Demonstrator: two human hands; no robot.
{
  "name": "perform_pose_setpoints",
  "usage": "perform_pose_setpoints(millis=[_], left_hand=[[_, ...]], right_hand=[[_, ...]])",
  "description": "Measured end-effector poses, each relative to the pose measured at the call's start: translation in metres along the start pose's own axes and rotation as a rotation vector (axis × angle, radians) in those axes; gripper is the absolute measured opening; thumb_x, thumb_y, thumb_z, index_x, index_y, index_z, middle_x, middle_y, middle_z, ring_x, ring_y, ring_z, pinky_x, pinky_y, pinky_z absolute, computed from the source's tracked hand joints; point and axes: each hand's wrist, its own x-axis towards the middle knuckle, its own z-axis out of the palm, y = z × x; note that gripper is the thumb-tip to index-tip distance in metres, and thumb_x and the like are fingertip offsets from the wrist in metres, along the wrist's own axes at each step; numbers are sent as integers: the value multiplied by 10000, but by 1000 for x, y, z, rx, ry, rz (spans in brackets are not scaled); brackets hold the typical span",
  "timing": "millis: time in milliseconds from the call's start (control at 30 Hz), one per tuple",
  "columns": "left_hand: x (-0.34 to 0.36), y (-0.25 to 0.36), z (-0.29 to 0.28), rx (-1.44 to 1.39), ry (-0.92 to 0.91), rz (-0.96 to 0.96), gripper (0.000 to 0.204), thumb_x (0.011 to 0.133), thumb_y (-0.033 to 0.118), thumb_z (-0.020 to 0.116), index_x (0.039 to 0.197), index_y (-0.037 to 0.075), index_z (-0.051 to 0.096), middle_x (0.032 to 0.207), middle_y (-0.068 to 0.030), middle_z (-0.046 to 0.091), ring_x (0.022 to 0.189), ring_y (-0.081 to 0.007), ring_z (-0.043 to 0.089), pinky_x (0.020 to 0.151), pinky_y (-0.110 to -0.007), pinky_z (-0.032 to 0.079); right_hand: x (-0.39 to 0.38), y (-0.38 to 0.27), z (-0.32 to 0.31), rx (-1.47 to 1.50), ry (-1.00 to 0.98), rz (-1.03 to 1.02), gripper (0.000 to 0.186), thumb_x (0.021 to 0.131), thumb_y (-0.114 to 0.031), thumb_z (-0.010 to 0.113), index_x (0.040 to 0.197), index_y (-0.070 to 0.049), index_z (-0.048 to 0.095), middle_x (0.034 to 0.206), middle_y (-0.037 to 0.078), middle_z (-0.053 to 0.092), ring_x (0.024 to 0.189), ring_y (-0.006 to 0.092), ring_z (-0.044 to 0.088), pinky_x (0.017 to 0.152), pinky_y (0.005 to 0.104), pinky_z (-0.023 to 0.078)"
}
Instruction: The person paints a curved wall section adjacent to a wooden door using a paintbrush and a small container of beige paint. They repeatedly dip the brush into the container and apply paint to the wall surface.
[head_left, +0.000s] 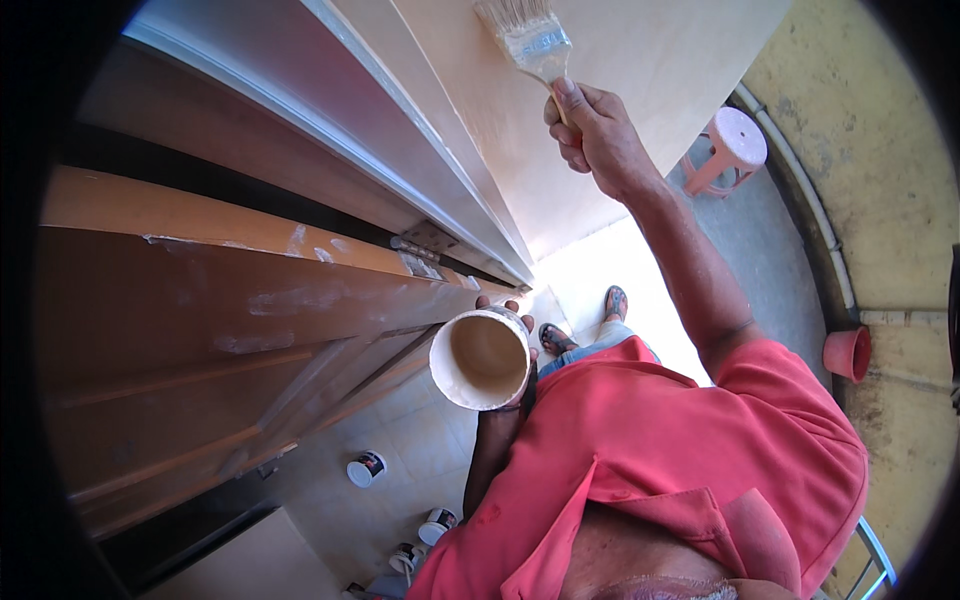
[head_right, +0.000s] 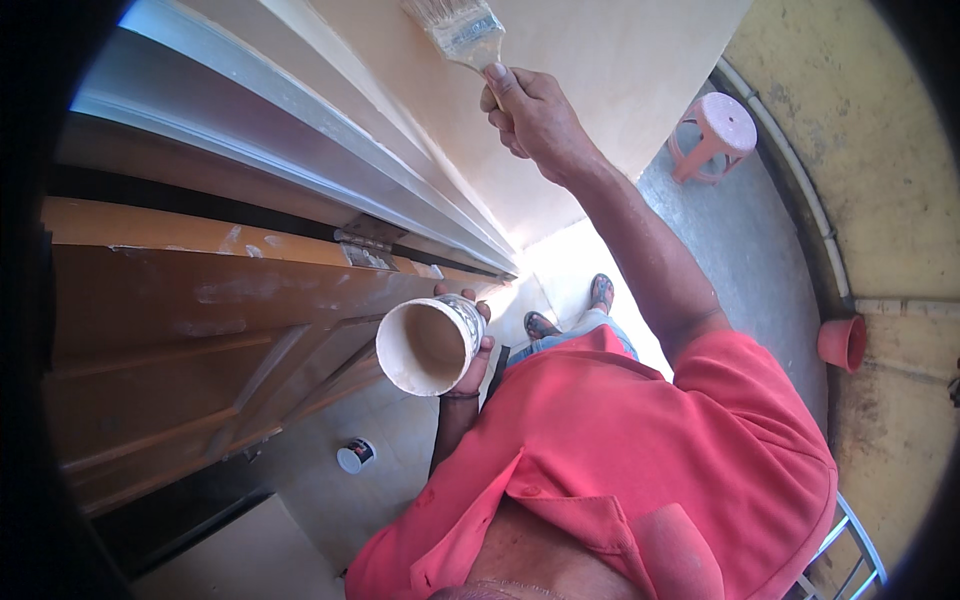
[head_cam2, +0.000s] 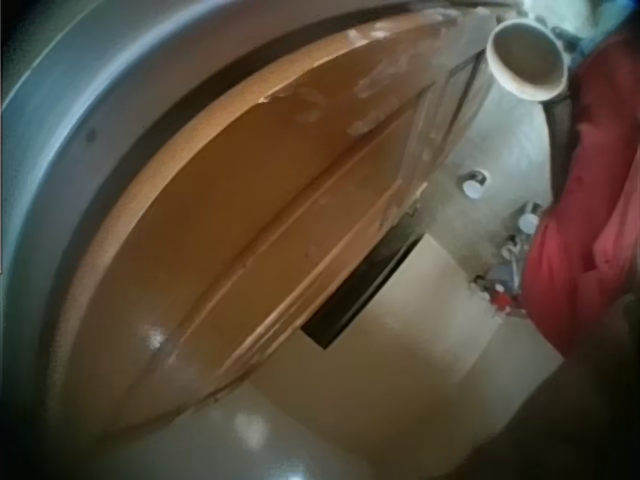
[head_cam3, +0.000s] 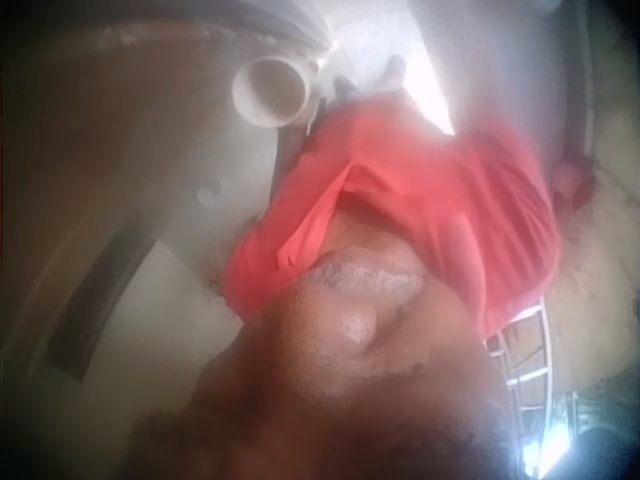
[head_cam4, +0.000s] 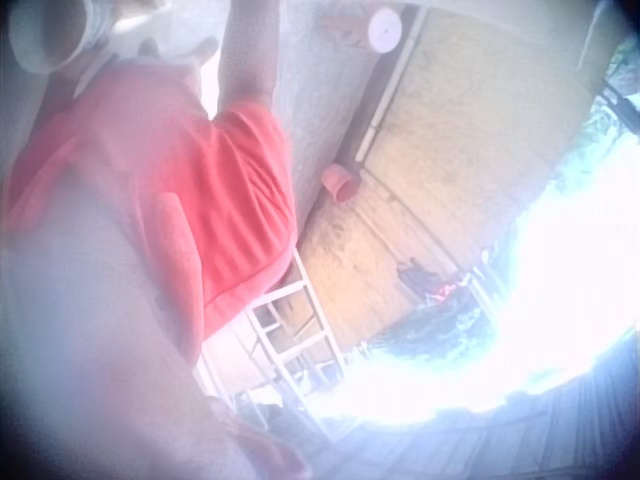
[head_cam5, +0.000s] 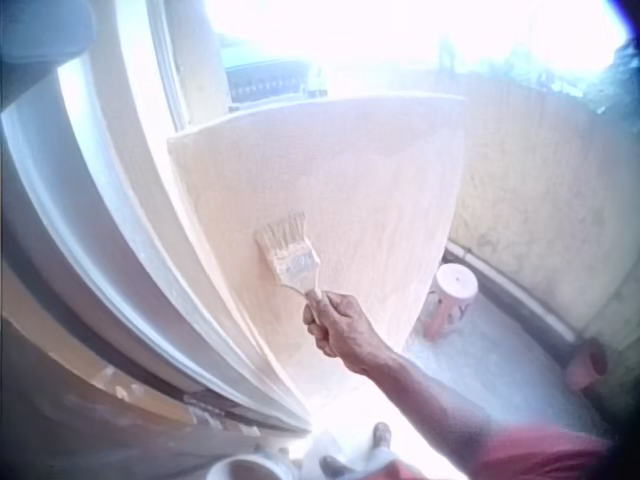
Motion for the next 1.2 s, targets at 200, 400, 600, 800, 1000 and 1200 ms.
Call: perform_pose_setpoints(millis=[200, 400, 600, 800, 1000, 1200], left_hand=[[11, -3, -8, -210, -114, 9, 804, 1060, 578, 587, 1697, 195, 283, 1639, -270, 326, 1492, -532, 375, 1024, -736, 535], [23, -2, -4, -81, 6, -93, 730, 1032, 634, 575, 1666, 323, 389, 1627, -161, 447, 1457, -413, 421, 901, -578, 573], [17, -4, -5, -62, 14, -94, 728, 1032, 625, 571, 1670, 326, 385, 1613, -176, 483, 1439, -414, 431, 899, -569, 567], [19, 4, -8, -59, 18, -78, 697, 1039, 609, 573, 1659, 337, 404, 1618, -171, 480, 1424, -414, 452, 896, -560, 567], [21, 8, -5, -19, -18, -46, 704, 1037, 610, 579, 1657, 324, 406, 1620, -165, 474, 1428, -412, 444, 900, -560, 575], [17, 16, -11, -20, -2, -32, 683, 1044, 611, 566, 1642, 308, 431, 1621, -165, 464, 1427, -412, 445, 909, -564, 573]], right_hand=[[-25, 82, -7, 54, 29, 259, 500, 1179, -438, 436, 925, -32, 579, 670, -54, 392, 478, 45, 299, 409, 259, 252], [-58, 123, -25, -102, 79, 303, 506, 1170, -447, 471, 1034, 3, 660, 637, 20, 531, 465, 72, 442, 417, 259, 371], [-60, 64, -17, -166, 253, -202, 437, 1169, -372, 511, 1102, 24, 684, 701, -5, 530, 536, 58, 444, 488, 233, 395], [-8, -59, 11, -283, 216, -496, 345, 1168, -360, 505, 1150, -19, 551, 725, 8, 546, 613, 83, 535, 544, 300, 451], [40, -10, 12, -766, 343, -478, 405, 1180, -358, 393, 984, -5, 421, 685, 263, 588, 610, 503, 583, 605, 596, 452], [13, 45, 4, -813, 277, -239, 372, 1182, -341, 406, 1004, -15, 412, 682, 242, 568, 638, 470, 588, 612, 564, 446]])
